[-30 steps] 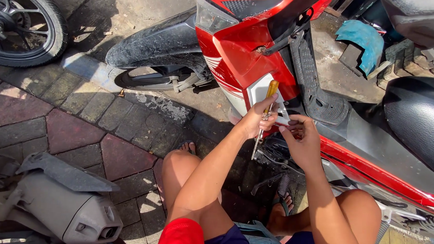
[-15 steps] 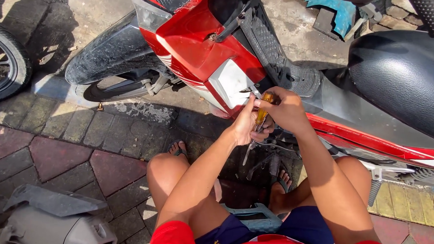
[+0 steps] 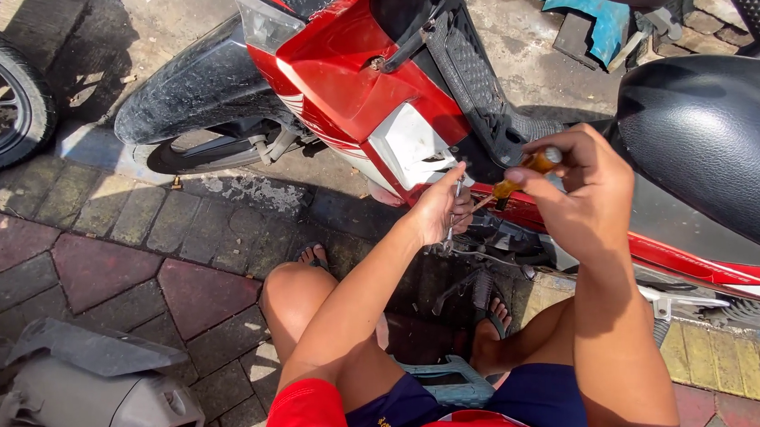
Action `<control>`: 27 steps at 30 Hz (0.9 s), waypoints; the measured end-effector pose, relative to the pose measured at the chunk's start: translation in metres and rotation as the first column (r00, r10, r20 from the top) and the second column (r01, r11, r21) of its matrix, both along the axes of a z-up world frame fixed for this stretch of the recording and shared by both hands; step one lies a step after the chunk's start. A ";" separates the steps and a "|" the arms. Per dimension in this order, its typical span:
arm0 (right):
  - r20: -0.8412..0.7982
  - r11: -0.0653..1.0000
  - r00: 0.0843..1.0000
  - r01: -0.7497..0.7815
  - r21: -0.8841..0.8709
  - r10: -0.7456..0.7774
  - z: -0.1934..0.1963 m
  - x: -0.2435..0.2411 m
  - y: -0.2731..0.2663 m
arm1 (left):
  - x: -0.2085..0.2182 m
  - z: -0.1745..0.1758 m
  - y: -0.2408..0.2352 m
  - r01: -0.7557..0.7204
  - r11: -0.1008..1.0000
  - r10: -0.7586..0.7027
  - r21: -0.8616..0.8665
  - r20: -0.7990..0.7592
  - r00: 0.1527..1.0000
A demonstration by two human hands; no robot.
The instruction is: The person sits on a small stool and uses a screwdriver to loosen and remove a bolt from the side of a red motorcycle. They then move the stool to a different position and continue using the screwdriver to work on the motorcycle's body panel.
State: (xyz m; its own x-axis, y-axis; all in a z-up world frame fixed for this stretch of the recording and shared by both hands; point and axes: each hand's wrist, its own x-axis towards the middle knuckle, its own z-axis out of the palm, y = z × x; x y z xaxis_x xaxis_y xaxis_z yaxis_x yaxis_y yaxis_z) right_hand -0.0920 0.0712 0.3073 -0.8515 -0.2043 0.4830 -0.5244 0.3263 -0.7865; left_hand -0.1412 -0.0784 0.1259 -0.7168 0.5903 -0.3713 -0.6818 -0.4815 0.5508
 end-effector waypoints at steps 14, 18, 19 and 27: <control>0.303 0.768 0.803 -0.273 -0.579 0.514 -0.114 0.057 -0.056 | 0.001 -0.007 -0.025 -0.205 0.966 0.181 -0.158 -0.155 0.971; 0.358 0.561 0.676 -0.099 -0.822 0.644 -0.112 0.071 -0.088 | 0.019 0.036 -0.067 -0.272 0.925 0.223 -0.266 -0.200 0.954; 0.366 0.542 0.624 -0.111 -0.833 0.690 -0.109 0.073 -0.095 | 0.028 0.055 -0.082 -0.289 0.905 0.210 -0.312 -0.262 0.942; 0.490 0.510 0.533 0.122 -0.851 0.690 -0.114 0.060 -0.148 | 0.034 0.060 -0.163 -0.638 0.740 0.496 -0.211 -0.470 0.730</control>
